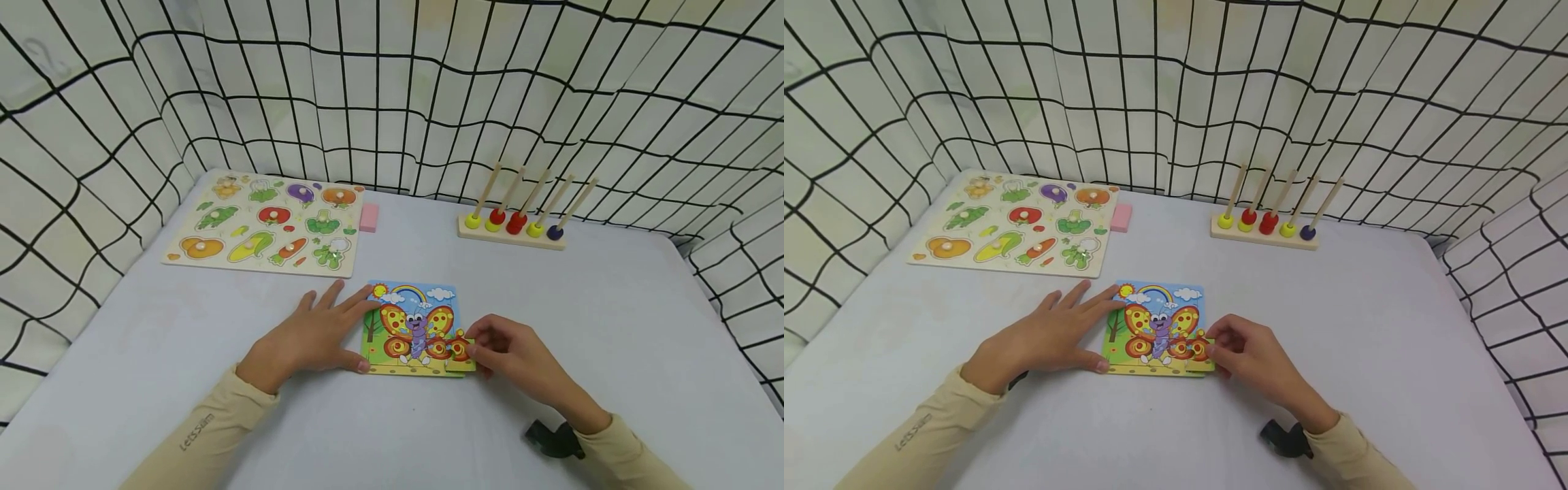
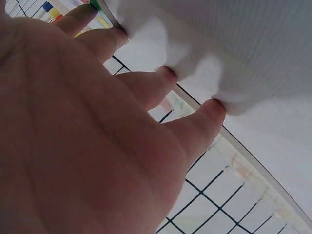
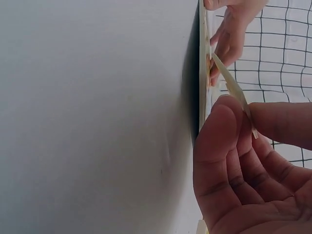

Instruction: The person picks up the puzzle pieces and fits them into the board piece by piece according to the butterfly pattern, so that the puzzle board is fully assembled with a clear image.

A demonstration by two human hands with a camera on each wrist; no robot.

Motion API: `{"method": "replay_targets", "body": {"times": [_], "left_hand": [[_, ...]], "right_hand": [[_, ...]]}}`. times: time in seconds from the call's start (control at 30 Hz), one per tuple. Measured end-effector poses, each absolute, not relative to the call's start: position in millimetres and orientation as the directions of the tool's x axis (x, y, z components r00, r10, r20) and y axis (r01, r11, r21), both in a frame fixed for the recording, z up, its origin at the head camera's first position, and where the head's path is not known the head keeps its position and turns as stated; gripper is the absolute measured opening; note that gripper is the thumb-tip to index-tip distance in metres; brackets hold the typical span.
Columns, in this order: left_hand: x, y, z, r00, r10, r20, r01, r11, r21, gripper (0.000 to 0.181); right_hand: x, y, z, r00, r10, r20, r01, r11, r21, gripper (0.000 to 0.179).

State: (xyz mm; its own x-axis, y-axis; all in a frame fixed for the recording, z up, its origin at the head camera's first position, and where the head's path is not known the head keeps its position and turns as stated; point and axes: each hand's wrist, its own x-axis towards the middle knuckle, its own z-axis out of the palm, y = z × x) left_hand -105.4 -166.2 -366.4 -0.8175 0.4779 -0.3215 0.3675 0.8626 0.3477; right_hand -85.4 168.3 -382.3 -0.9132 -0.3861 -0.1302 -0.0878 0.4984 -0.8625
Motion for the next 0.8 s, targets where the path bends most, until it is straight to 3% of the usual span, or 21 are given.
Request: {"method": "replay_targets", "body": {"times": [0.8], "left_hand": [[-105.0,-165.5,-365.1,-0.82,0.473,-0.322,0.362,0.865,0.347,0.098]], "right_hand": [[-95.4,142.2,-389.7,-0.925,-0.359,-0.12,-0.12,0.579,-0.807,0.012]]}}
